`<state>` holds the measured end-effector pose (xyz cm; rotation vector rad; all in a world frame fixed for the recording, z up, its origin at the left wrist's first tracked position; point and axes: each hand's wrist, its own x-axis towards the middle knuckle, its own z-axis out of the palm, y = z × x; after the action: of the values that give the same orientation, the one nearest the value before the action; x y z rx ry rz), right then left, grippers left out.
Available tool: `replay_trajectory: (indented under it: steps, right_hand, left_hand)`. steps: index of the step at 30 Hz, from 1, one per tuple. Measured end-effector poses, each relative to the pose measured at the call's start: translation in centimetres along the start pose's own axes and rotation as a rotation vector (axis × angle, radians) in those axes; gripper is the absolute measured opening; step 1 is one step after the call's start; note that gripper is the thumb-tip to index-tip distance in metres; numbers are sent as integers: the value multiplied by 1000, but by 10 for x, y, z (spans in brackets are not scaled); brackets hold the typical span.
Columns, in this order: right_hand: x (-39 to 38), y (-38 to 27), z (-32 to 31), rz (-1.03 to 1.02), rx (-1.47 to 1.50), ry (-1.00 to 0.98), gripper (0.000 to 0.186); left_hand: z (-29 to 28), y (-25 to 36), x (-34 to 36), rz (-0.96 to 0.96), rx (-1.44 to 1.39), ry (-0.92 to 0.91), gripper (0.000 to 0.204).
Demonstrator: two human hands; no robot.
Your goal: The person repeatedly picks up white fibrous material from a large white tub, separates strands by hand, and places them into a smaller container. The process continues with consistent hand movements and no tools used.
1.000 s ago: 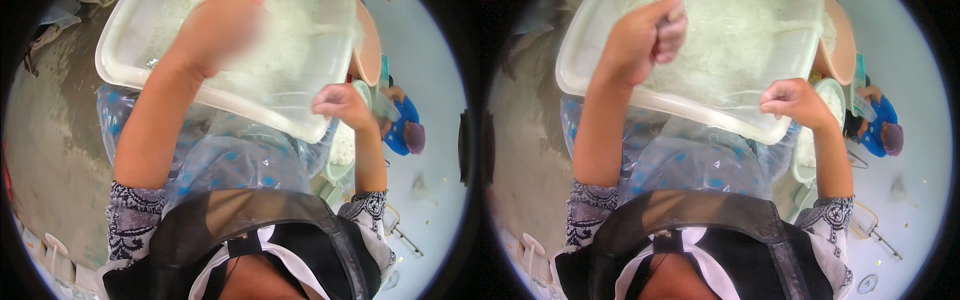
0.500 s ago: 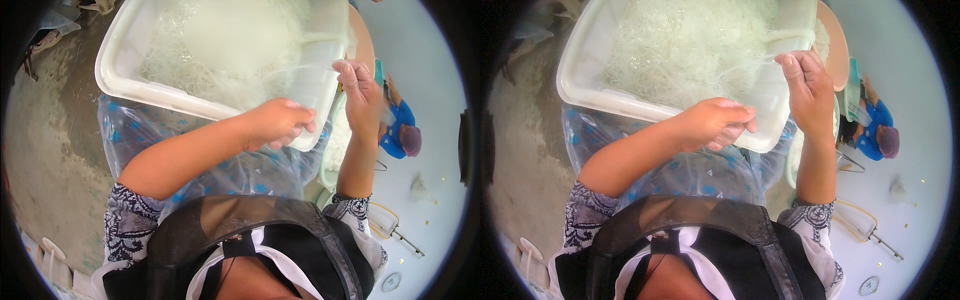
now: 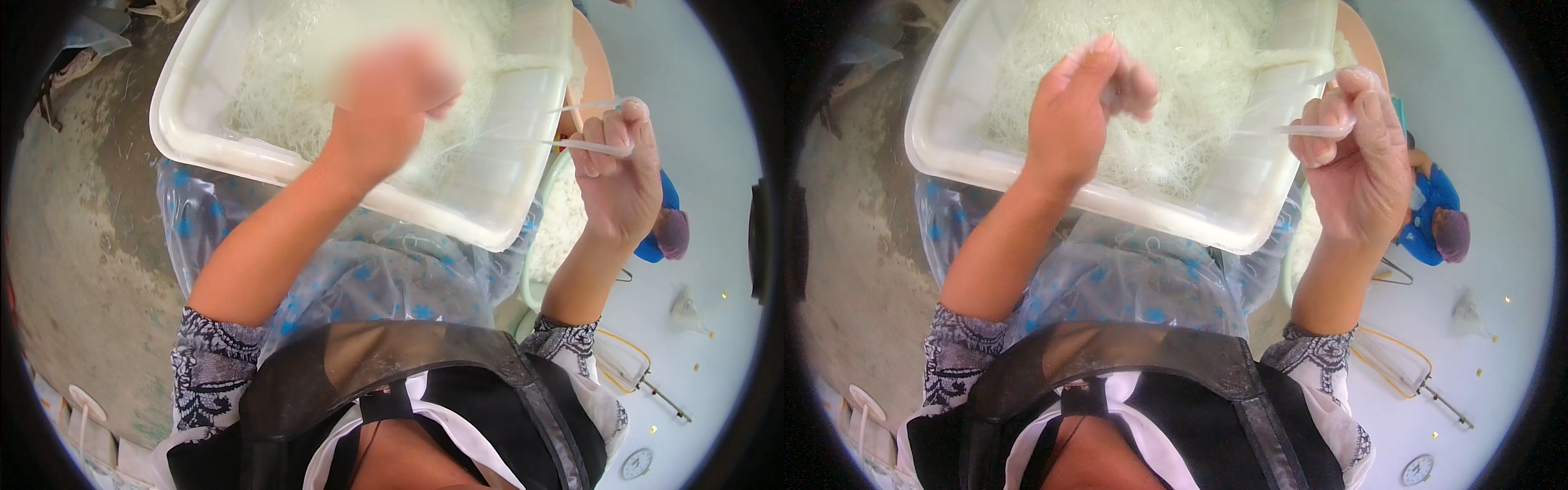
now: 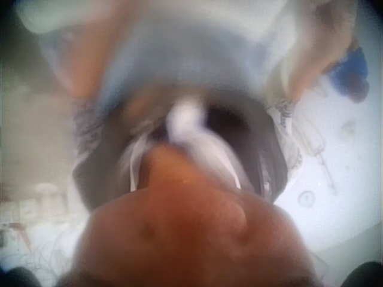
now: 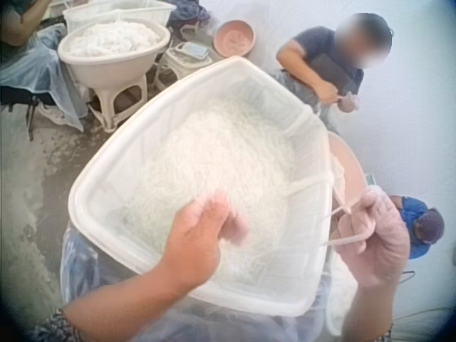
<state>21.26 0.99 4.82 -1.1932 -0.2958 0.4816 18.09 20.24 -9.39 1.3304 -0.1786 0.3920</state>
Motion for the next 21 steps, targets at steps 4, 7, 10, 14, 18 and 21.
replay_trajectory:
  steps: [4,7,10,14,18,21]
  right_hand:
    - [7,15,15,115,-54,21,25]
    - [21,26,21,149,-68,43,25]
    - [34,26,23,142,-25,143,24]
    - [45,26,7,121,-1,169,24]
    - [54,26,-38,177,227,91,24]
    - [60,21,-61,157,286,182,23]
  left_hand:
    - [10,12,9,-307,-510,-48,31]
    - [6,22,11,-542,-591,-263,32]
    - [-7,22,14,-673,-586,-475,35]
    - [-15,23,13,-651,-532,-617,34]
    - [-28,27,5,-477,-377,-770,35]
    - [-38,25,1,-439,-294,-842,35]
